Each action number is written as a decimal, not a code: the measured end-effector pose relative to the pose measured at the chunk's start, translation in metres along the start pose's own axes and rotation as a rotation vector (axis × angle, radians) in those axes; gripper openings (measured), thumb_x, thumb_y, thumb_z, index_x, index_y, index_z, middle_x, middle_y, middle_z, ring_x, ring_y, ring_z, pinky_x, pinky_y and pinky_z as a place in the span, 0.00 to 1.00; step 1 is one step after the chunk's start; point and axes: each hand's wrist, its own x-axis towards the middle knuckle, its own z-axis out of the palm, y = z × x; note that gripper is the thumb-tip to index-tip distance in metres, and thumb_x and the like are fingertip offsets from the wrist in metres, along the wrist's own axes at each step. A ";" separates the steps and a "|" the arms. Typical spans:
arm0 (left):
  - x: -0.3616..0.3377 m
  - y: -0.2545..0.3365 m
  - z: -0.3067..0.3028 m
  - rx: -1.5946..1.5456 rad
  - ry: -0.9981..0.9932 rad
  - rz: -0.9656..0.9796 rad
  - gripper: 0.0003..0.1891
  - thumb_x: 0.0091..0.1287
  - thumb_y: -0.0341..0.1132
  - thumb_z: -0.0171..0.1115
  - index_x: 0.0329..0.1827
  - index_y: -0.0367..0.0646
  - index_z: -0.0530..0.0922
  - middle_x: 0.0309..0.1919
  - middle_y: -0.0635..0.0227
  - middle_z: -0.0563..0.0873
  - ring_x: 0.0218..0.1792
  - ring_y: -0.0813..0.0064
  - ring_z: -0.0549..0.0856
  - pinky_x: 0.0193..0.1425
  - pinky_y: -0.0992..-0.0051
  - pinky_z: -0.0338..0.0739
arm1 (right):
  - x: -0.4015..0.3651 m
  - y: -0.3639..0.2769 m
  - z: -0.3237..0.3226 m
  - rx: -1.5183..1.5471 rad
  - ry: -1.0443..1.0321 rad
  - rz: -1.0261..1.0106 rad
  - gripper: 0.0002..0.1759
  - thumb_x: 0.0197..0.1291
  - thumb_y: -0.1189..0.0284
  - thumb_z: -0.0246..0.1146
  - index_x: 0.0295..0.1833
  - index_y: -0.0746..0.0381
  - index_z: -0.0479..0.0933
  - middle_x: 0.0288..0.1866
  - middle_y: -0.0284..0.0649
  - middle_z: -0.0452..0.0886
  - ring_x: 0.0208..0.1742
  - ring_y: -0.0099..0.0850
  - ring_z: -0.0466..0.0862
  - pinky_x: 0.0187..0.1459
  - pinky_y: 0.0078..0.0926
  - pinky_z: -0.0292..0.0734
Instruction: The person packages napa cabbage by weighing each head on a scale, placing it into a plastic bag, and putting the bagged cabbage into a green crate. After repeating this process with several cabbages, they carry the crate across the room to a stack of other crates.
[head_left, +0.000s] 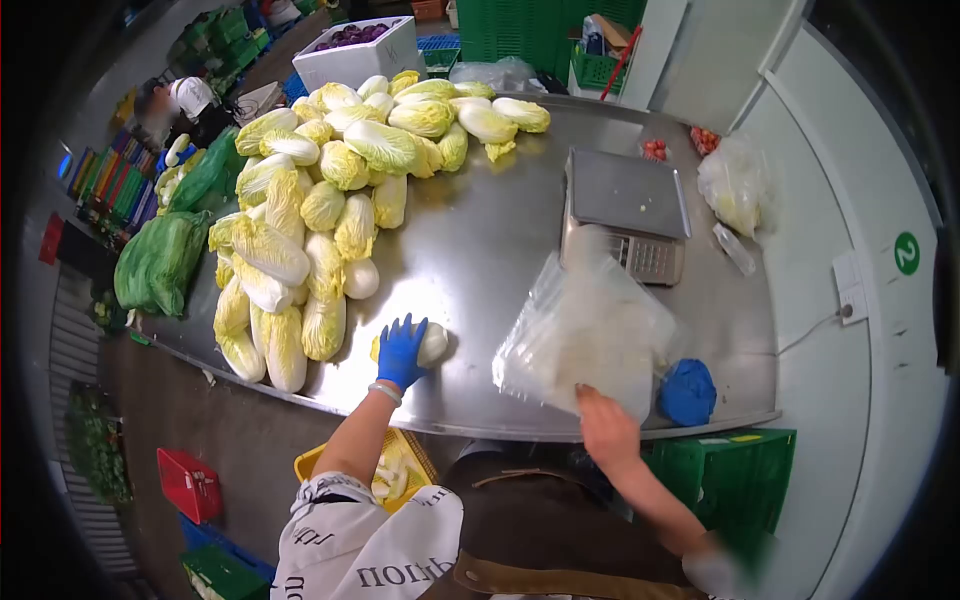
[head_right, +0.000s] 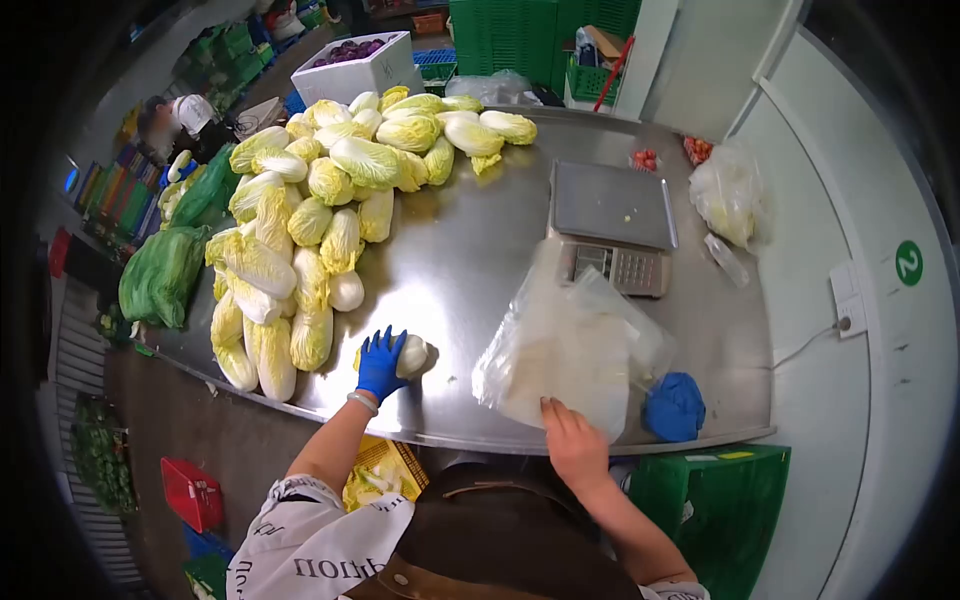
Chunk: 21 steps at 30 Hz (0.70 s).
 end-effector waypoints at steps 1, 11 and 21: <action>0.013 -0.009 0.005 -0.047 -0.085 0.011 0.52 0.41 0.47 0.77 0.73 0.55 0.59 0.67 0.53 0.68 0.67 0.50 0.69 0.69 0.57 0.64 | 0.001 -0.003 0.025 -0.041 -0.224 0.065 0.29 0.53 0.66 0.66 0.61 0.62 0.72 0.59 0.45 0.76 0.54 0.41 0.79 0.45 0.35 0.80; 0.083 0.060 -0.090 -2.052 -0.189 -0.258 0.34 0.60 0.36 0.70 0.68 0.38 0.64 0.58 0.62 0.76 0.60 0.68 0.76 0.66 0.68 0.70 | 0.132 -0.038 0.065 0.763 -0.126 0.323 0.55 0.45 0.62 0.76 0.74 0.63 0.52 0.69 0.53 0.63 0.70 0.47 0.65 0.68 0.40 0.63; 0.232 -0.128 -0.150 -0.777 0.734 -0.171 0.34 0.59 0.40 0.69 0.66 0.36 0.68 0.62 0.51 0.75 0.63 0.56 0.74 0.68 0.63 0.66 | 0.260 0.181 0.062 0.361 0.292 0.385 0.44 0.38 0.76 0.71 0.67 0.62 0.65 0.59 0.48 0.73 0.61 0.44 0.75 0.63 0.38 0.69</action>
